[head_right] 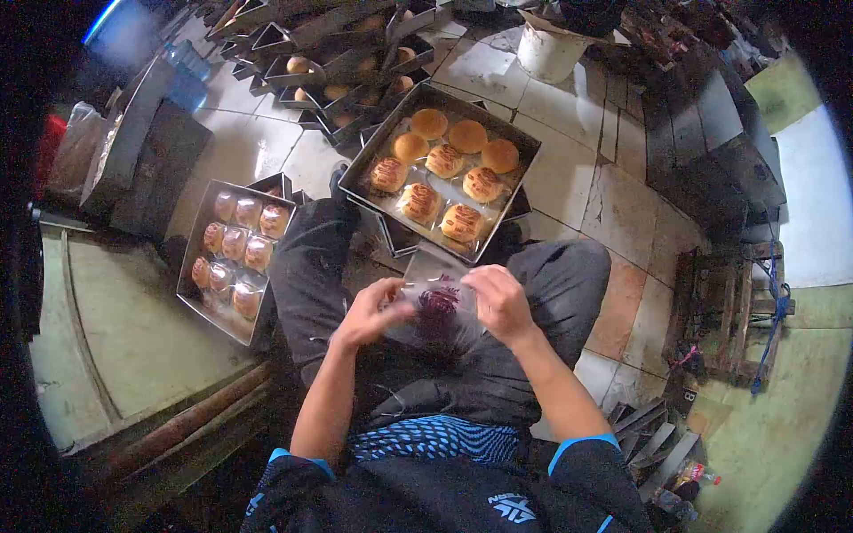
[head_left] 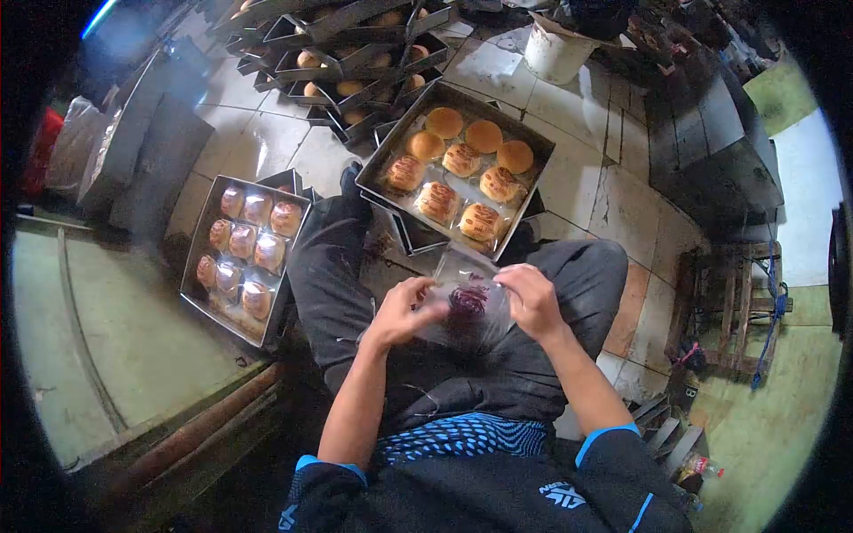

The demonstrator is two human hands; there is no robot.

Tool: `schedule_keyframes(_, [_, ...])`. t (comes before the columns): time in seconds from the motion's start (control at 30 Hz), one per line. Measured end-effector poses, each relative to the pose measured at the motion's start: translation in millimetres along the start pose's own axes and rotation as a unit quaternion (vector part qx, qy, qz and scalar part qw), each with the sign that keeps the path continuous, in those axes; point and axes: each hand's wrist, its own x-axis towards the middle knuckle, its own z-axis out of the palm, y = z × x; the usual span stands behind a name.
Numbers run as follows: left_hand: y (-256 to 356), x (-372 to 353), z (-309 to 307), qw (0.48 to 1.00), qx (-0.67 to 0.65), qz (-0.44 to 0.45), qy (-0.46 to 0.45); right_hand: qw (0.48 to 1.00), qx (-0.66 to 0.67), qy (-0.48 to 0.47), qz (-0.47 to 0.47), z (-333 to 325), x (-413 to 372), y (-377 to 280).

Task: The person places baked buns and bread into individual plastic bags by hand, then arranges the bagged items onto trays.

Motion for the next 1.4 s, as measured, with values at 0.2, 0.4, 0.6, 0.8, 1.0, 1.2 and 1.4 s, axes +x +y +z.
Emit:
schedule_keyframes(0.2, [-5.1, 21.2, 10.7, 0.964, 0.171, -0.204, -0.017, 0.979, -0.021, -0.133, -0.156, -5.5, -35.2, -58.8])
schedule_keyframes(0.4, [-43.0, 18.2, 20.1, 0.955, 0.257, -0.114, -0.098, 0.993, 0.037, 0.036, 0.107, -47.1, -18.4, -42.2])
schedule_keyframes(0.6, [42.6, 16.3, -13.5, 0.984, -0.048, 0.163, 0.059, 0.889, 0.324, 0.193, 0.262, -43.9, 17.2, -22.6])
schedule_keyframes(0.8, [41.3, 38.1, -5.4, 0.876, -0.407, -0.026, 0.256, 0.881, 0.325, 0.225, 0.261, 1.9, 40.2, -47.9])
schedule_keyframes(1.0, [14.3, 33.4, -60.9, 0.847, -0.328, 0.004, 0.419, 0.762, 0.500, 0.215, 0.352, -7.0, 93.2, -6.2])
schedule_keyframes(1.2, [-17.4, 43.3, -98.8, 0.803, -0.387, -0.007, 0.452, 0.840, -0.121, -0.468, 0.246, 17.1, 100.7, 208.6])
schedule_keyframes(1.4, [-15.6, 54.2, -97.4, 0.819, -0.377, -0.020, 0.432, 0.860, -0.111, -0.021, 0.498, 103.7, 161.4, 382.0])
